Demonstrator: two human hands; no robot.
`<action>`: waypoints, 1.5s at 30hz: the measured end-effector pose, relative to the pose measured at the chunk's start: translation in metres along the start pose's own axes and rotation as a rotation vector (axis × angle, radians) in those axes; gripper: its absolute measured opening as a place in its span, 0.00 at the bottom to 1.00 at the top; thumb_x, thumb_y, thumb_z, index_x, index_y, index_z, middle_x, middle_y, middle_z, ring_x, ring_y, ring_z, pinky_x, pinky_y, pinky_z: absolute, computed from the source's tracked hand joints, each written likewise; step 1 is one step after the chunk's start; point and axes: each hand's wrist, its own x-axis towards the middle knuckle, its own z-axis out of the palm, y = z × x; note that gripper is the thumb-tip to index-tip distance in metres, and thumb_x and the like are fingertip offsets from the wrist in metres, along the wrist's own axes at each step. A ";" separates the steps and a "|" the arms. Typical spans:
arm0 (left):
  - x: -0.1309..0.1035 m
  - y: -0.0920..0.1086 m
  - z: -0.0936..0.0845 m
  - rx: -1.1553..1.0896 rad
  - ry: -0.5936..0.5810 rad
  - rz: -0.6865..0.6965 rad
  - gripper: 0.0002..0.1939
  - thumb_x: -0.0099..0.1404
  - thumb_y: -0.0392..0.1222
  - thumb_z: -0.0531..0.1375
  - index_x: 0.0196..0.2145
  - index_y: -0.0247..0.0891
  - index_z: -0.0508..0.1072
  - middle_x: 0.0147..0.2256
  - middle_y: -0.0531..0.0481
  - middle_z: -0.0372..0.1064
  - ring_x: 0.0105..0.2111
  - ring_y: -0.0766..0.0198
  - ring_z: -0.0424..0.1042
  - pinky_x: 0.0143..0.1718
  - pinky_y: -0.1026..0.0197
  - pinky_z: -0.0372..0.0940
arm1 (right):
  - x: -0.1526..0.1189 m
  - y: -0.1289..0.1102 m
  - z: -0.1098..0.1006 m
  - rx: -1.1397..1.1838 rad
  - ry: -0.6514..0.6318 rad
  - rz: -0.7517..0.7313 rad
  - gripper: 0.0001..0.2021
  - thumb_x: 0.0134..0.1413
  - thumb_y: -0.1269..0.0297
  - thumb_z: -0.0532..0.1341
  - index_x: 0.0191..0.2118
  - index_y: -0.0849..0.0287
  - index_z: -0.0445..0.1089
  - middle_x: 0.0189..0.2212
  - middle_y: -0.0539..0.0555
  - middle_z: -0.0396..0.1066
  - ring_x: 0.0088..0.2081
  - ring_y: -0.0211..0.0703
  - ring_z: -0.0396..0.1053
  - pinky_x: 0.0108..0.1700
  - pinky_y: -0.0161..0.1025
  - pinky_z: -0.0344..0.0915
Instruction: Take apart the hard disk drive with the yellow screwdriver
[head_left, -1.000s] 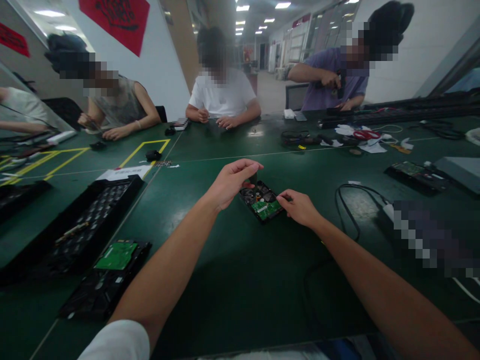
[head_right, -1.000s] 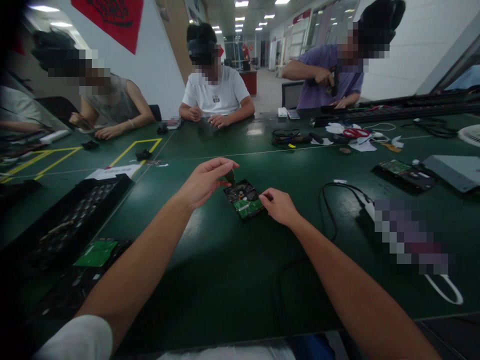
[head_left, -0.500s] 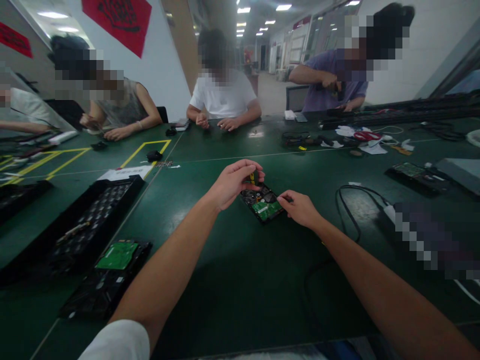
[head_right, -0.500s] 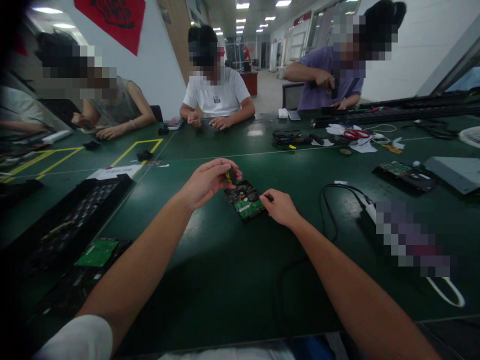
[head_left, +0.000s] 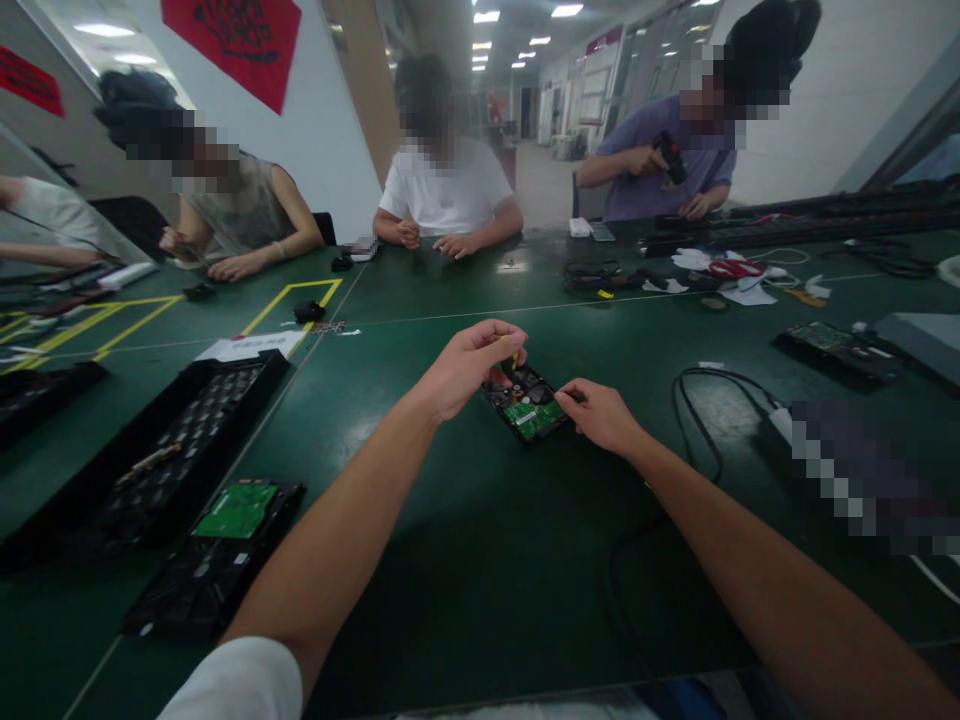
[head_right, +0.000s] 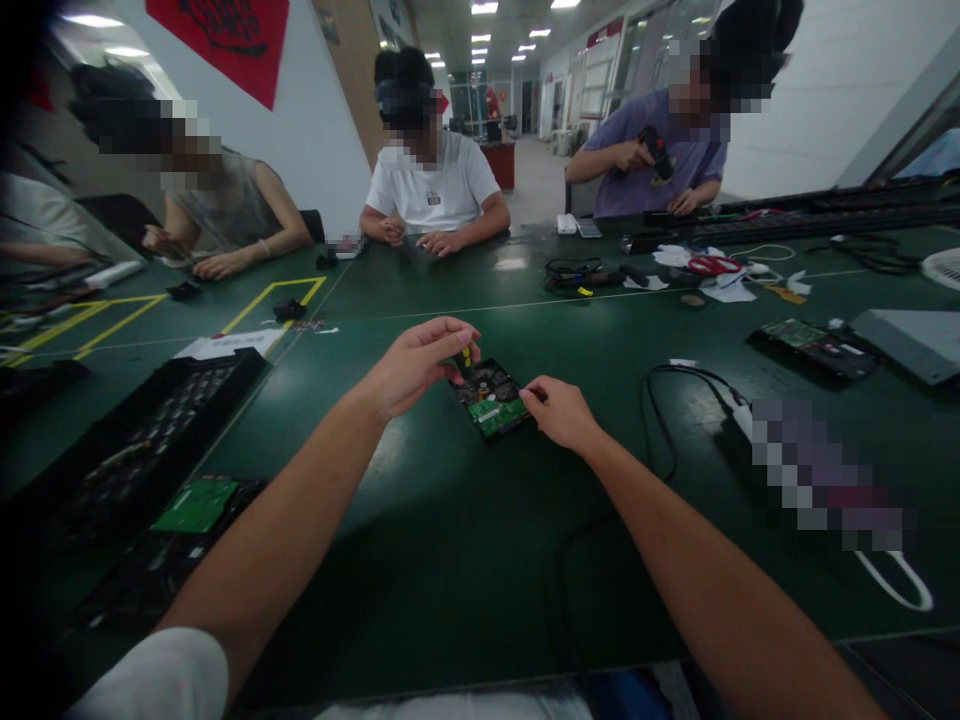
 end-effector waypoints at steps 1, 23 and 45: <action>0.000 0.000 0.001 -0.029 -0.002 -0.016 0.14 0.66 0.50 0.66 0.41 0.37 0.74 0.38 0.45 0.75 0.37 0.62 0.73 0.30 0.64 0.67 | 0.000 0.000 0.000 0.003 -0.003 0.001 0.13 0.68 0.54 0.58 0.45 0.56 0.74 0.35 0.51 0.78 0.25 0.36 0.73 0.30 0.34 0.67; 0.003 -0.002 -0.001 -0.139 -0.005 -0.056 0.11 0.68 0.44 0.61 0.44 0.36 0.75 0.39 0.42 0.76 0.41 0.56 0.76 0.32 0.61 0.71 | -0.002 -0.002 -0.001 0.003 -0.001 0.010 0.13 0.68 0.53 0.58 0.45 0.56 0.74 0.33 0.51 0.77 0.25 0.37 0.72 0.29 0.34 0.66; 0.000 -0.002 0.004 -0.098 -0.054 -0.020 0.14 0.65 0.51 0.67 0.38 0.37 0.75 0.36 0.47 0.73 0.38 0.62 0.74 0.33 0.64 0.69 | -0.002 -0.011 -0.004 -0.057 0.001 0.010 0.11 0.69 0.58 0.58 0.41 0.58 0.74 0.26 0.50 0.76 0.22 0.37 0.72 0.32 0.35 0.66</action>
